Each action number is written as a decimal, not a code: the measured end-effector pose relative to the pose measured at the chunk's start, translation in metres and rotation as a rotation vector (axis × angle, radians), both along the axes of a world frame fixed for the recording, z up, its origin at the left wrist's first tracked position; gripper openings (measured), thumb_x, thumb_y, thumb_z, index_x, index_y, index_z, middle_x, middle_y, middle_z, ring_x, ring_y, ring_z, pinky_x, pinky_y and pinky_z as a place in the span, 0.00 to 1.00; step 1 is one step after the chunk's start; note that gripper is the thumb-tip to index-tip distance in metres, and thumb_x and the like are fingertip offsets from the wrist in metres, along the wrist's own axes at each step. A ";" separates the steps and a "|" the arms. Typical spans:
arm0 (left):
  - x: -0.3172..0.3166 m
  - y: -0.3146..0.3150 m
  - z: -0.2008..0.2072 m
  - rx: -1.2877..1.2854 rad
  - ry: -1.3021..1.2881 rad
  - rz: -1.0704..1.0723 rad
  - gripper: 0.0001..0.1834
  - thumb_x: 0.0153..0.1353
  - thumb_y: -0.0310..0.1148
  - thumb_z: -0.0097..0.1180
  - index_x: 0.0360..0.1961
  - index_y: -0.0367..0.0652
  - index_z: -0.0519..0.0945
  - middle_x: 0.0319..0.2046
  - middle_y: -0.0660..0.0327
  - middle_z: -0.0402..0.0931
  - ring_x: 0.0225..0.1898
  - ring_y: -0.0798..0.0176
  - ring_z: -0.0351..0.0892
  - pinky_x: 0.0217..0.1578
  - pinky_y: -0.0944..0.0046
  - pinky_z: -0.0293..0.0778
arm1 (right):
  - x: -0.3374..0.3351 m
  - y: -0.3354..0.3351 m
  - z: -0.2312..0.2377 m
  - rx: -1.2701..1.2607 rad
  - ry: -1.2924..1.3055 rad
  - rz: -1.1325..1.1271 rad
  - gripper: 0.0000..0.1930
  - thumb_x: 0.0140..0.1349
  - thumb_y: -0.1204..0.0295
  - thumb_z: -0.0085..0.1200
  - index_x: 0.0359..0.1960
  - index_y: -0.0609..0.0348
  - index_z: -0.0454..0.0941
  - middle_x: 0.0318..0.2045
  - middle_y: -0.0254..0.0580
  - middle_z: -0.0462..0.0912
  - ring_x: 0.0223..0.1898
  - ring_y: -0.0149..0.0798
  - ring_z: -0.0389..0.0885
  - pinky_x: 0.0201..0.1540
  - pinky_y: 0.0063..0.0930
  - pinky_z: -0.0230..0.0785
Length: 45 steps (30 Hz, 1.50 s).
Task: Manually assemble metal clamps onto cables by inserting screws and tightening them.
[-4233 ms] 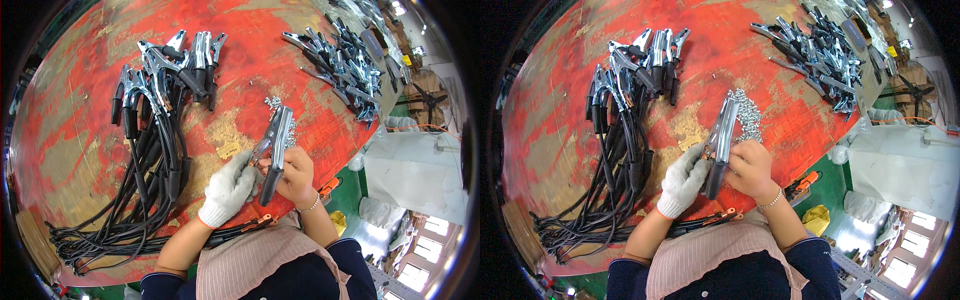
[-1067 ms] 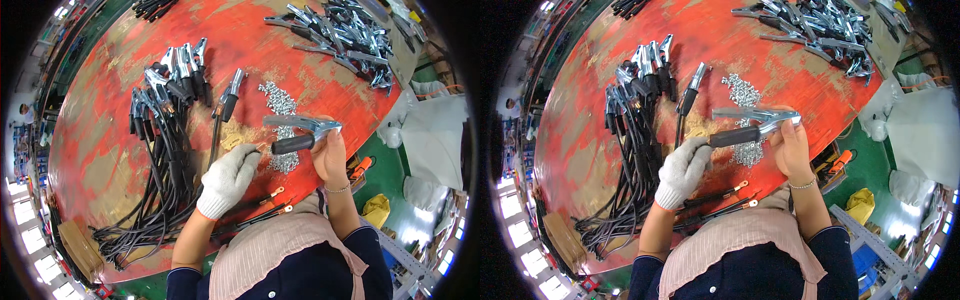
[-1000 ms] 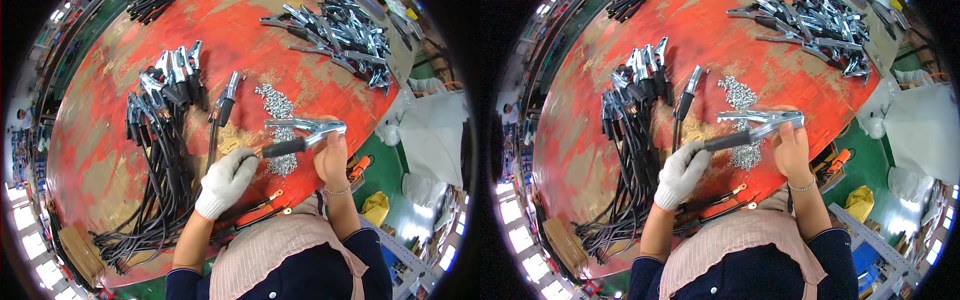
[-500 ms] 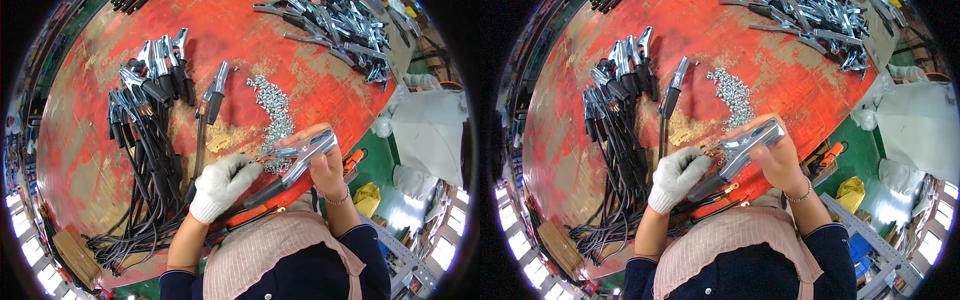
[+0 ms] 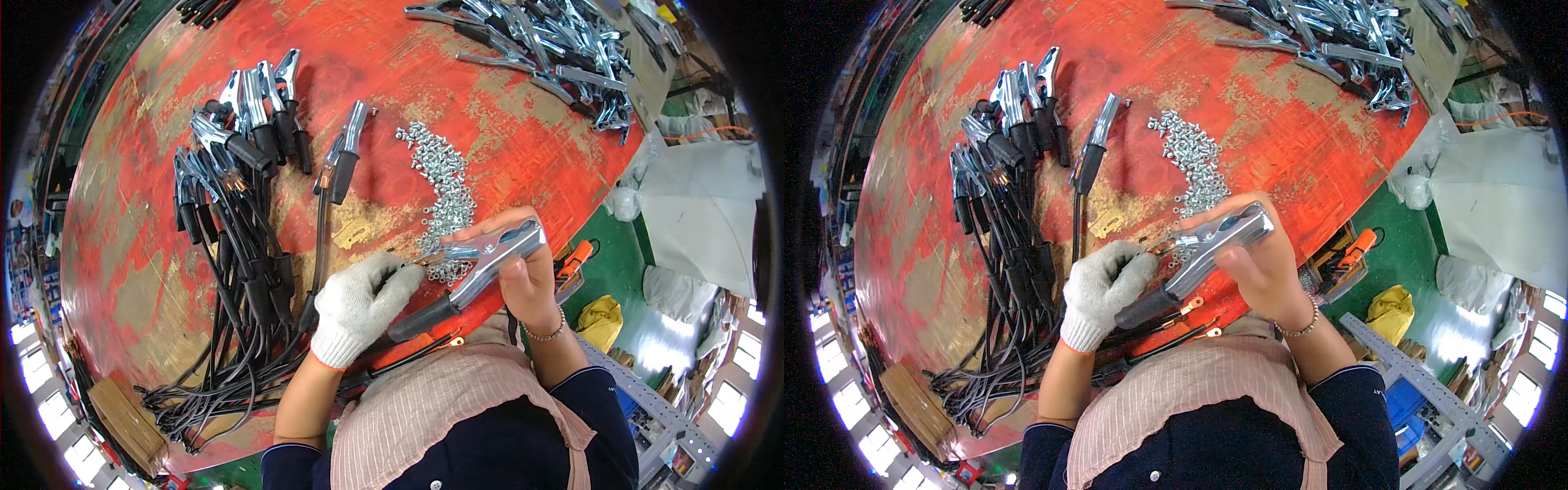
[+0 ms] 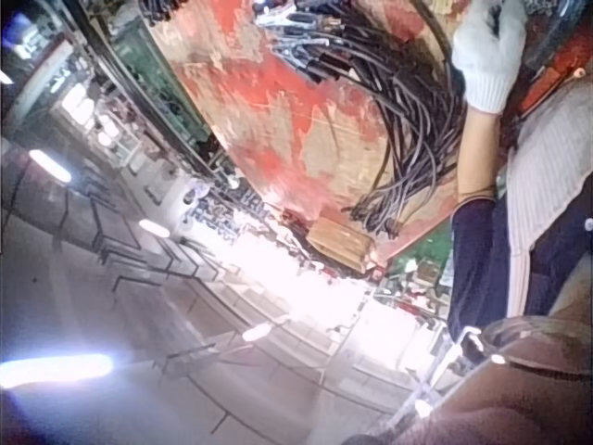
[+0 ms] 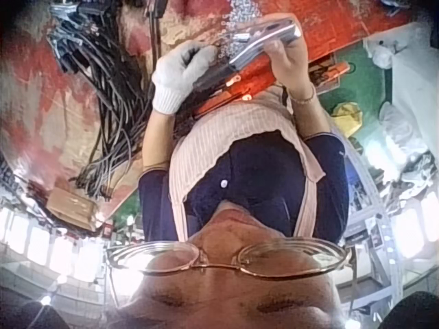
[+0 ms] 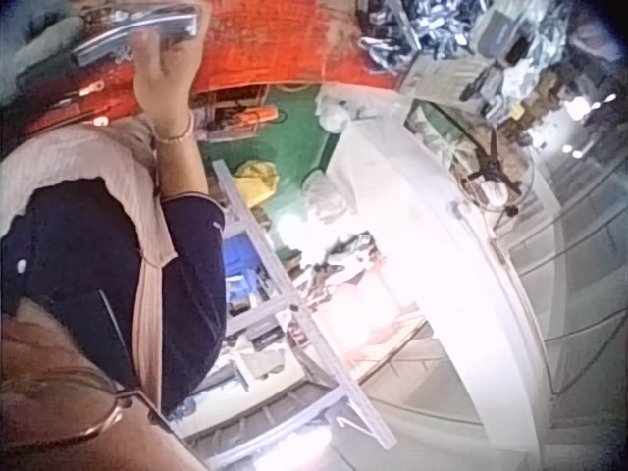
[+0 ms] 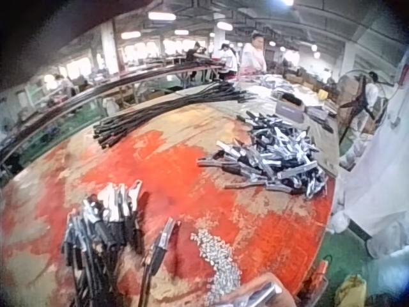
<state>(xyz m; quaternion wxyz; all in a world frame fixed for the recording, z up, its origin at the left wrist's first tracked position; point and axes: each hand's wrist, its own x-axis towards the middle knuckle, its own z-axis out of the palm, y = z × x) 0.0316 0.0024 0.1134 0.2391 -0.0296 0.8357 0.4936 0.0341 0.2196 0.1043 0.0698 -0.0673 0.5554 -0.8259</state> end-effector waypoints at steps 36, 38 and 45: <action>-0.011 -0.015 -0.014 0.358 0.132 -0.009 0.13 0.64 0.31 0.51 0.47 0.36 0.77 0.26 0.53 0.79 0.30 0.55 0.81 0.34 0.61 0.75 | -0.040 -0.030 -0.026 0.302 -0.277 0.152 0.07 0.59 0.76 0.57 0.38 0.62 0.77 0.31 0.34 0.80 0.34 0.29 0.78 0.40 0.25 0.71; -0.011 -0.014 -0.016 0.357 0.132 -0.028 0.13 0.64 0.32 0.51 0.47 0.37 0.78 0.27 0.52 0.79 0.30 0.53 0.81 0.34 0.60 0.75 | -0.036 -0.031 -0.028 0.201 -0.404 0.166 0.07 0.60 0.76 0.56 0.39 0.62 0.77 0.31 0.33 0.80 0.34 0.28 0.78 0.39 0.23 0.71; -0.009 -0.012 -0.021 0.299 0.144 -0.074 0.16 0.63 0.31 0.53 0.51 0.36 0.77 0.28 0.55 0.79 0.30 0.66 0.79 0.33 0.66 0.74 | -0.029 -0.021 -0.038 0.251 -0.387 0.132 0.06 0.64 0.73 0.54 0.34 0.64 0.76 0.32 0.36 0.79 0.34 0.29 0.76 0.39 0.24 0.69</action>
